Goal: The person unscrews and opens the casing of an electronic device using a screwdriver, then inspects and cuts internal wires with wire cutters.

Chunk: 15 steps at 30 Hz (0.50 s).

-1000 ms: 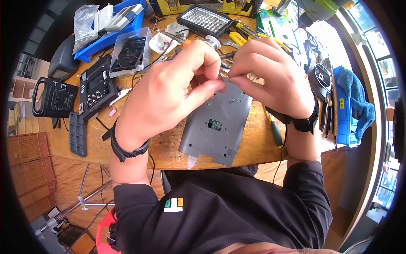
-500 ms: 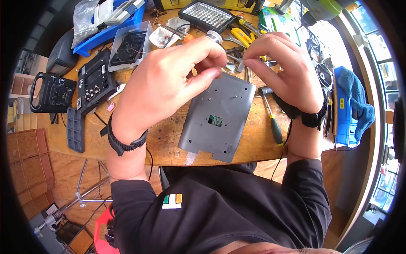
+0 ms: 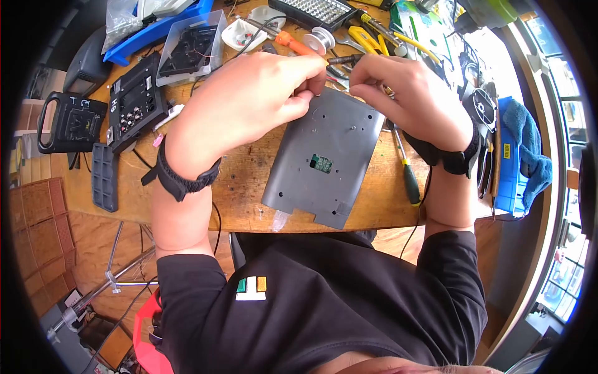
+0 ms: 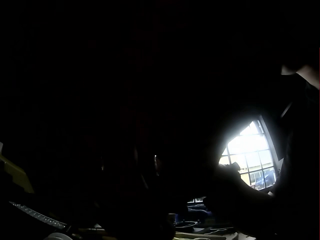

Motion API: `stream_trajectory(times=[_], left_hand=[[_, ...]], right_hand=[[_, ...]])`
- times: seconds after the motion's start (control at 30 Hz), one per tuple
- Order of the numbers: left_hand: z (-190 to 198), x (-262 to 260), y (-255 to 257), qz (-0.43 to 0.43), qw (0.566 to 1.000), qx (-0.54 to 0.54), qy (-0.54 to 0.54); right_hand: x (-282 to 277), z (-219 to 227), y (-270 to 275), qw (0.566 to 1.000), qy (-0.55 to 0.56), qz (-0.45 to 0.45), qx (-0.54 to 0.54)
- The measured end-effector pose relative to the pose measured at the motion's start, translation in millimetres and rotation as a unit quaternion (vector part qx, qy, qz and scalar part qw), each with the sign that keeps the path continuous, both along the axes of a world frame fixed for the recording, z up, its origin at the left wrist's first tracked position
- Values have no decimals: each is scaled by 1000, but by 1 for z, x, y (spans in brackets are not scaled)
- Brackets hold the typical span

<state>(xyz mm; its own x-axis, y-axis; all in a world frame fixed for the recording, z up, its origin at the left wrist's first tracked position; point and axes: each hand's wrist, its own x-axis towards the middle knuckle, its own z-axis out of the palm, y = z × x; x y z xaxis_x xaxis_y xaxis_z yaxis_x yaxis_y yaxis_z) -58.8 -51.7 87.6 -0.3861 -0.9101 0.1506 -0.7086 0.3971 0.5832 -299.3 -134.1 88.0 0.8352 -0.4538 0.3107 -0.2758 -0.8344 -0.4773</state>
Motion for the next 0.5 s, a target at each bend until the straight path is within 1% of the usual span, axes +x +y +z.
stream_trajectory(times=[0.07, 0.13, 0.2, 0.27, 0.33, 0.4, 0.5], left_hand=[[-11, 1, -4, -4, 999, 10, -37], [-16, 4, -6, -8, 999, 14, -46], [-21, 7, -10, -13, 998, 16, -57], [-27, 10, -14, 1, 995, 15, -96], [-29, 10, -15, -2, 995, 16, -96], [-30, 9, -15, -6, 995, 17, -96], [-33, 6, -18, 0, 994, 28, -103]], right_hand=[[3, -6, -1, 999, 45, 13, 15], [5, -10, -2, 998, 52, 13, 17], [7, -15, -6, 996, 89, 1, 9], [10, -29, -11, 995, 95, 3, 8], [12, -33, -12, 995, 100, 5, 6], [14, -33, -12, 987, 158, -5, 23], [16, -39, -15, 985, 169, 2, 24]])
